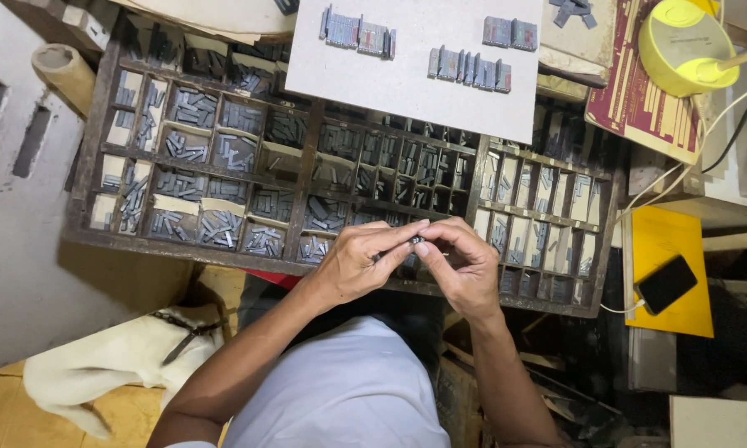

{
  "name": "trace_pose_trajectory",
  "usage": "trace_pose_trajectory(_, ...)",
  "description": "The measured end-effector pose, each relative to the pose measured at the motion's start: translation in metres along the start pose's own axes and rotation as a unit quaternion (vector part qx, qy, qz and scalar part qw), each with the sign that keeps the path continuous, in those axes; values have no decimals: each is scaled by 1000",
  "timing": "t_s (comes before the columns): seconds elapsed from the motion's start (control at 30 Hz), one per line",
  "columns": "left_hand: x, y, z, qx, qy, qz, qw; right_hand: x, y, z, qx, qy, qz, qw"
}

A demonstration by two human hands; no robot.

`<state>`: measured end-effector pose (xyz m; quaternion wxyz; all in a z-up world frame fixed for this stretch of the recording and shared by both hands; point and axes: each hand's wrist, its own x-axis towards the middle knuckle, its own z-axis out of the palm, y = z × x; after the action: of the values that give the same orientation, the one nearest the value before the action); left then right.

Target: The person arranges small metal printing type blocks on a white sheet of paper, organizing them into neat rows. They then pick up the blocks and place them into a compartmentalized wooden type case, sorting them into specific slots.

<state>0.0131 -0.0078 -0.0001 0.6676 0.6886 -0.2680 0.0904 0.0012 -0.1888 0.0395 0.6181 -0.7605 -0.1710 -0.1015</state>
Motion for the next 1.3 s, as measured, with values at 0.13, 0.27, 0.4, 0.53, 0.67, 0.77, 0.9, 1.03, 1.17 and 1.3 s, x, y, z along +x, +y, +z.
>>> trace_pose_trajectory(0.13, -2, 2, -1, -9, 5, -7, 1000, -5, 9, -1, 14, 5, 3, 1000)
trace_pose_trajectory(0.27, -1, 7, -2, -24, 4, -22, 999, -7, 13, -4, 33, 5, -1, 999)
trace_pose_trajectory(0.4, 2, 7, -2, -28, 6, -22, 999, -7, 11, -3, 31, 4, -3, 999)
trace_pose_trajectory(0.53, 0, 6, -1, -26, 11, -25, 999, -5, 7, -2, 20, -1, -4, 1000)
trace_pose_trajectory(0.67, -1, 3, -2, -23, -2, -19, 1000, -2, -2, -2, -26, -8, -29, 999)
trace_pose_trajectory(0.77, 1, 7, -4, -19, -12, -13, 1000, 1, -11, -2, -64, -19, -47, 997)
trace_pose_trajectory(0.9, 0, 1, -4, -11, -34, 7, 999, 3, -18, -2, -124, -30, -82, 988)
trace_pose_trajectory(1.03, 1, 4, -1, -16, -44, -1, 999, -13, 0, -5, -105, 11, -65, 992)
trace_pose_trajectory(1.17, -15, -14, 5, 34, -40, -48, 997, -25, 11, -25, -121, 89, 20, 988)
trace_pose_trajectory(1.3, -10, -7, 6, 32, -28, -89, 995, -10, 72, -64, -235, 170, 92, 953)
